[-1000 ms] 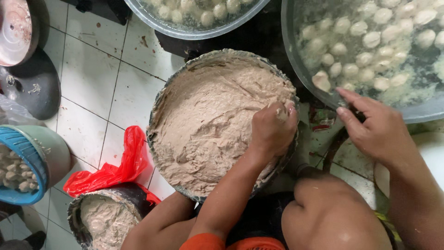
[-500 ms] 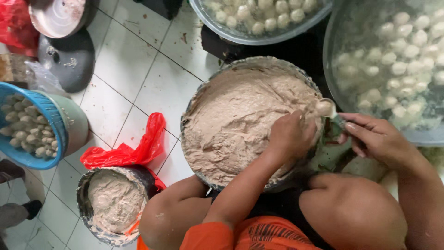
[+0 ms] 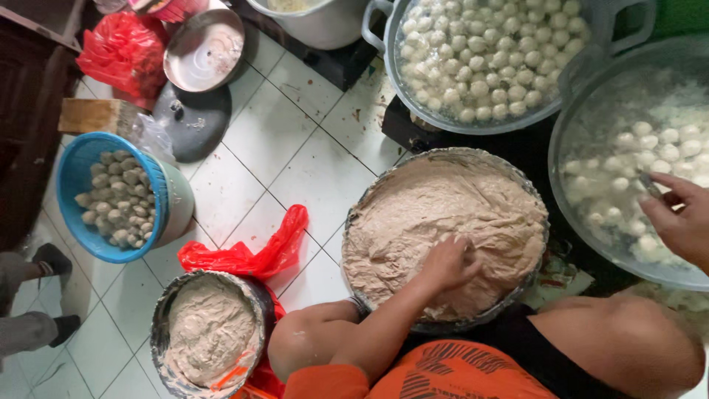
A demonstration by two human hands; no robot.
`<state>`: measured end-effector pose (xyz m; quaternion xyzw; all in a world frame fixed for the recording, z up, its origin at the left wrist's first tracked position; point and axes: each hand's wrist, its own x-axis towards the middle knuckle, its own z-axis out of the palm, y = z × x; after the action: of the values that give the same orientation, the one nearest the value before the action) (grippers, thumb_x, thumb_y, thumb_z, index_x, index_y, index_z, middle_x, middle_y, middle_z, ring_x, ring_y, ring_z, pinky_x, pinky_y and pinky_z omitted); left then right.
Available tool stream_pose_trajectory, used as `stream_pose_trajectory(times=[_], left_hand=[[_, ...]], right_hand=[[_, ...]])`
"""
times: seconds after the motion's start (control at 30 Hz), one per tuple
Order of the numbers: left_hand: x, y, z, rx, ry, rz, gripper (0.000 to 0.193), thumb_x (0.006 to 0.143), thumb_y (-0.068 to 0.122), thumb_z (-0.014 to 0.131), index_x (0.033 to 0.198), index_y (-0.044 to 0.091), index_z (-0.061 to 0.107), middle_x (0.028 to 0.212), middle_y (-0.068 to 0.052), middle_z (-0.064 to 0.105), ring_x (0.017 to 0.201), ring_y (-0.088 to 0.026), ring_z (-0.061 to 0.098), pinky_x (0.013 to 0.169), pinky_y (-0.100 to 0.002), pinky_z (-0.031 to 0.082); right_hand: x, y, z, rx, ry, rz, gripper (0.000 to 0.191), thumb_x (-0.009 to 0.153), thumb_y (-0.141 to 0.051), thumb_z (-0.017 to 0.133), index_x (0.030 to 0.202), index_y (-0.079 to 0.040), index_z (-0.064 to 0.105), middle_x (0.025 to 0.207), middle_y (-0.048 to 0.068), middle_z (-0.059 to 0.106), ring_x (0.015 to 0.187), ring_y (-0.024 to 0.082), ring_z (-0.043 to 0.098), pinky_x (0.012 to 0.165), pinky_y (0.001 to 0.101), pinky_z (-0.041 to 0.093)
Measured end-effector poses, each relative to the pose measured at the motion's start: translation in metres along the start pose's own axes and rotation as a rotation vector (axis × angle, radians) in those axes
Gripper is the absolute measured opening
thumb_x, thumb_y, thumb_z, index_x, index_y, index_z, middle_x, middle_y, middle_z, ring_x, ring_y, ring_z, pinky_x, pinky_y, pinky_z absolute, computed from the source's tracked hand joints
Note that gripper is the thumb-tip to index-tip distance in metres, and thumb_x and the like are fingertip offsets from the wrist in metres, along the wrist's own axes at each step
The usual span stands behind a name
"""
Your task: The person sits on the floor and scoops portions of paste from a large basin using a small scoop held in one hand, then rolls and shapes each portion into a ball by hand and drops it into a water-filled tray. Shaped balls accumulate in the trays and a blue basket beside the basin.
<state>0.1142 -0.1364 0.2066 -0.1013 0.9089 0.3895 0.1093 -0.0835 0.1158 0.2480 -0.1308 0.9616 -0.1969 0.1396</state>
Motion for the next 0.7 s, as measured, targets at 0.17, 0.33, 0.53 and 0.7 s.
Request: stream_pose_trajectory(times=[0.17, 0.33, 0.53, 0.7], left_hand=[[-0.03, 0.012, -0.034, 0.051, -0.039, 0.007, 0.048, 0.087, 0.041, 0.072, 0.121, 0.008, 0.063, 0.113, -0.027, 0.064, 0.101, -0.047, 0.065, 0.087, -0.056, 0.053], [-0.059, 0.017, -0.056, 0.081, -0.005, 0.056, 0.049, 0.087, 0.042, 0.071, 0.123, 0.009, 0.064, 0.114, -0.025, 0.065, 0.104, -0.045, 0.065, 0.089, -0.055, 0.053], [-0.09, 0.02, -0.072, 0.114, 0.01, 0.051, 0.052, 0.088, 0.044, 0.07, 0.128, 0.012, 0.064, 0.117, -0.023, 0.065, 0.107, -0.043, 0.065, 0.091, -0.054, 0.052], [-0.107, 0.02, -0.074, 0.111, 0.031, 0.062, 0.054, 0.085, 0.043, 0.071, 0.13, 0.013, 0.063, 0.117, -0.021, 0.065, 0.11, -0.042, 0.063, 0.093, -0.053, 0.05]], right_hand=[[-0.015, -0.067, -0.018, 0.093, 0.047, -0.095, 0.048, 0.11, -0.025, 0.061, 0.156, -0.009, 0.058, 0.086, 0.02, 0.072, 0.063, 0.027, 0.068, 0.06, 0.0465, 0.057], [-0.039, -0.127, -0.001, -0.33, -0.134, -0.149, 0.055, 0.096, -0.04, 0.065, 0.149, -0.025, 0.063, 0.103, 0.014, 0.079, 0.076, 0.03, 0.075, 0.075, 0.0428, 0.061], [-0.064, -0.145, -0.003, -0.394, -0.073, -0.213, 0.046, 0.098, -0.038, 0.067, 0.142, -0.022, 0.07, 0.105, 0.014, 0.078, 0.087, 0.033, 0.075, 0.082, 0.0444, 0.06], [-0.082, -0.154, -0.001, -0.408, -0.131, -0.175, 0.046, 0.098, -0.037, 0.066, 0.142, -0.021, 0.069, 0.102, 0.014, 0.078, 0.088, 0.033, 0.076, 0.083, 0.0446, 0.061]])
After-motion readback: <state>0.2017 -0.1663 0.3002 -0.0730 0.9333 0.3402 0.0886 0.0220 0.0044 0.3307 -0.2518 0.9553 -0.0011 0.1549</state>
